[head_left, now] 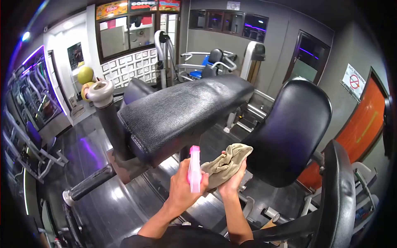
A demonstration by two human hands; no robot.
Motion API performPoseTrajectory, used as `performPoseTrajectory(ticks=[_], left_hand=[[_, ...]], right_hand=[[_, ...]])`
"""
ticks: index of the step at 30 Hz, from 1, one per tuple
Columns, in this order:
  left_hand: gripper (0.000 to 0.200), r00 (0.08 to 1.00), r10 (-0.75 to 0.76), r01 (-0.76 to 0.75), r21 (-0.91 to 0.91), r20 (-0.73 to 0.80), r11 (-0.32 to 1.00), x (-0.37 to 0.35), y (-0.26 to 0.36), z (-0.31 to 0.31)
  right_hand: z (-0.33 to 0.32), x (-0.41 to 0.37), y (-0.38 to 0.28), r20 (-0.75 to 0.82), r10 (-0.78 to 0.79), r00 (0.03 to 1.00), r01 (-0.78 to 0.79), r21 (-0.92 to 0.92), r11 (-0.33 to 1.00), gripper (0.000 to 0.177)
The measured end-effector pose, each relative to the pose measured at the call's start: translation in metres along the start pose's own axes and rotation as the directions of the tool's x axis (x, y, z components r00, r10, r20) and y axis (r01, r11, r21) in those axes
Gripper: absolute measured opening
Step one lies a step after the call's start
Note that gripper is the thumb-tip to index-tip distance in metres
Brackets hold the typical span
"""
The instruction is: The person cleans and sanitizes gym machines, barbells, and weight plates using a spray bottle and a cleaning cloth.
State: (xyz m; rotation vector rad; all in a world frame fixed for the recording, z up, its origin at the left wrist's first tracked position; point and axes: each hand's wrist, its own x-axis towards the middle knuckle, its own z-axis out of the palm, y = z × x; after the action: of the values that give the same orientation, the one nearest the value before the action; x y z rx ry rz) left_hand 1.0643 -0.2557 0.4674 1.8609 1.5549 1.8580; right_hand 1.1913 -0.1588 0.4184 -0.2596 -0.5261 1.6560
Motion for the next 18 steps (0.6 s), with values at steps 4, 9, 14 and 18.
performPoseTrajectory(ticks=[4,9,14,18], left_hand=[[0.043,0.981,-0.153,0.161,-0.065,0.116,0.985,0.013,0.006,0.002],[0.037,0.975,-0.141,0.153,-0.057,0.169,0.987,-0.001,0.012,-0.008],[0.044,0.975,-0.096,0.12,-0.113,0.199,0.986,-0.04,0.029,-0.043],[0.044,0.955,-0.069,0.157,-0.293,0.288,0.943,-0.067,0.017,-0.048]], right_hand=[[0.013,0.006,-0.002,0.126,-0.04,0.991,0.051,-0.089,0.995,0.057],[0.042,0.027,0.019,0.197,-0.301,0.933,0.36,-0.495,0.791,0.051],[0.09,0.028,0.049,0.892,-0.37,0.258,0.9,-0.362,-0.244,0.059],[0.06,0.098,0.039,0.84,-0.504,0.203,0.895,-0.368,-0.253,0.035]])
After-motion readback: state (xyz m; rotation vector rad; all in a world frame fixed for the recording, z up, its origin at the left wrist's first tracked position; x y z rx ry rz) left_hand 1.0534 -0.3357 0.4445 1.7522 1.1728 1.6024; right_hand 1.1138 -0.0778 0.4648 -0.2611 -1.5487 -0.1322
